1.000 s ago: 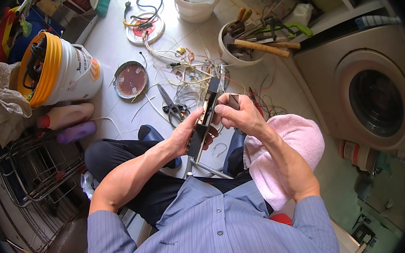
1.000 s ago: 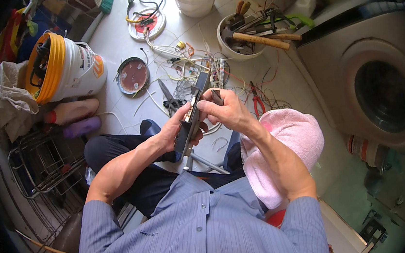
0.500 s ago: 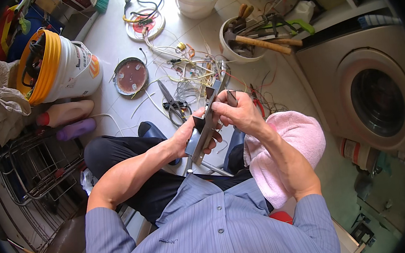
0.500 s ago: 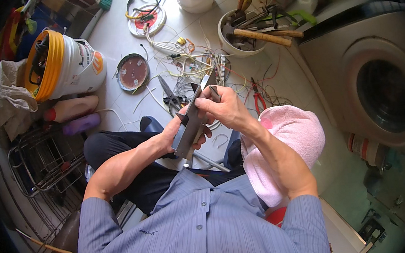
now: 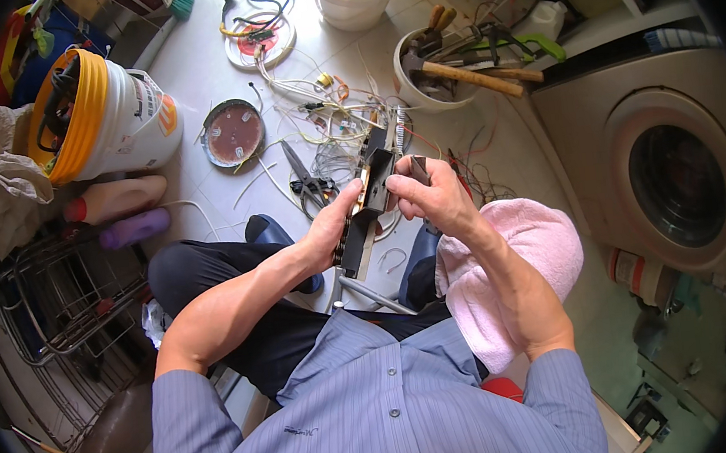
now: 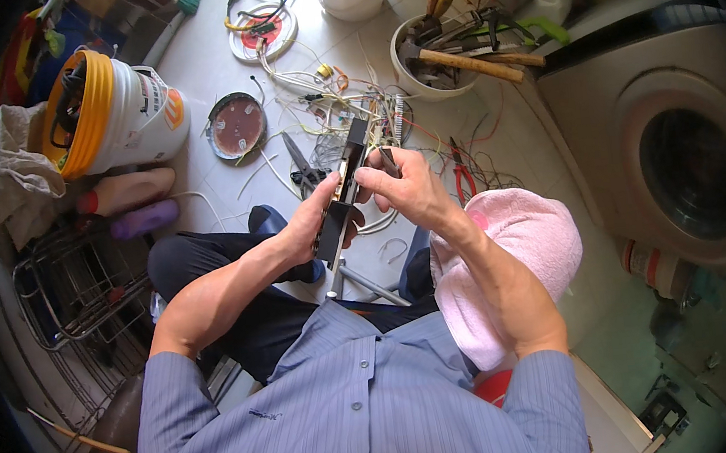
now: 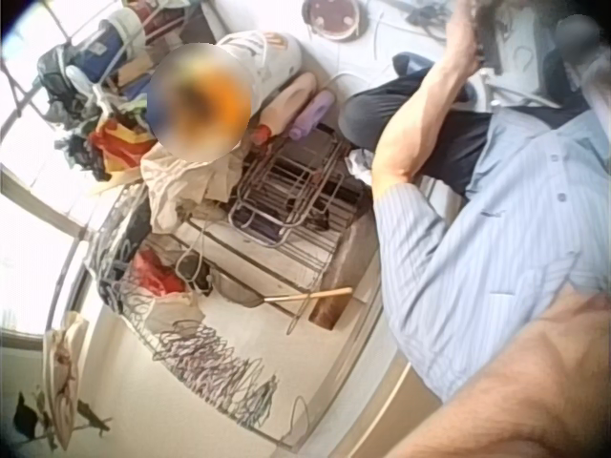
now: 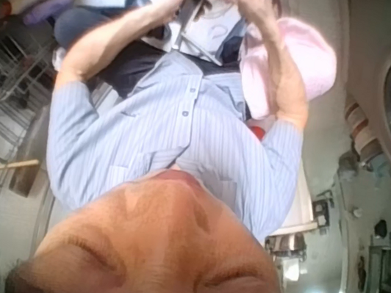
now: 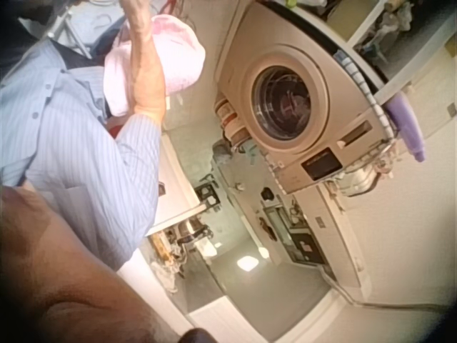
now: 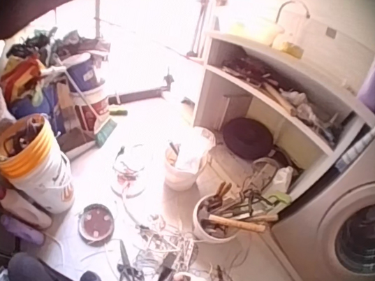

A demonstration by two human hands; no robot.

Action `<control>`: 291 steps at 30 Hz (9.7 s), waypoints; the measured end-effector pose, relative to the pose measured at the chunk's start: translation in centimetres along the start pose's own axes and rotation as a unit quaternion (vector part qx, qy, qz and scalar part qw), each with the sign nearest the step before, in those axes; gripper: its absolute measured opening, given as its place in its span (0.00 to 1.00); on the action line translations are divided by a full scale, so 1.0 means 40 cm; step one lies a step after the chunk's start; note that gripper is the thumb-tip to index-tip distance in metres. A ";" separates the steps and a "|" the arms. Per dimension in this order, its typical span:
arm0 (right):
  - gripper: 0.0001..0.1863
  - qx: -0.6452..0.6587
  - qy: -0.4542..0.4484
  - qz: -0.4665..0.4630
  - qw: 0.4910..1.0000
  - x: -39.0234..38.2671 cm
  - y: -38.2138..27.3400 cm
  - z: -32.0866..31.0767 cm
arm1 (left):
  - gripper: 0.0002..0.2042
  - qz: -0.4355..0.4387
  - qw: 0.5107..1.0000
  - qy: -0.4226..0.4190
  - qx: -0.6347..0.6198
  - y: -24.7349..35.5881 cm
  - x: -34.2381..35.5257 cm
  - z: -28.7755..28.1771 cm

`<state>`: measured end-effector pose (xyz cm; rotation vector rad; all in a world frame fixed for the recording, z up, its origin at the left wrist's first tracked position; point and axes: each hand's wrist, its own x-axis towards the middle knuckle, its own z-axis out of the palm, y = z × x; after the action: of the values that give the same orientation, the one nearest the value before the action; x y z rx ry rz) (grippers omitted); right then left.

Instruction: The person holds two appliance lids and then sits on the floor to use a screwdriver and pliers to manipulate wires and components on an electronic circuit board.

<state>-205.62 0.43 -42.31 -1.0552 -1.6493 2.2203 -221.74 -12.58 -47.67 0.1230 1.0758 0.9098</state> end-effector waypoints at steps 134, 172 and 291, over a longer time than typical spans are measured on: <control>0.08 -0.105 0.168 -0.020 0.980 0.039 0.062 -0.003 | 0.38 0.169 0.976 0.092 0.099 0.052 -0.007 -0.046; 0.10 -0.139 0.184 -0.028 0.973 0.053 0.093 -0.025 | 0.46 0.195 0.968 0.035 0.154 0.029 0.002 -0.046; 0.06 -0.096 0.312 0.247 0.912 0.185 0.922 -0.040 | 0.16 0.435 0.885 0.151 -0.068 0.312 -0.095 -0.180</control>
<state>-200.49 -7.98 -78.63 -2.1582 -1.4171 1.6560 -235.34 -9.50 -42.39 0.3758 1.2511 1.8616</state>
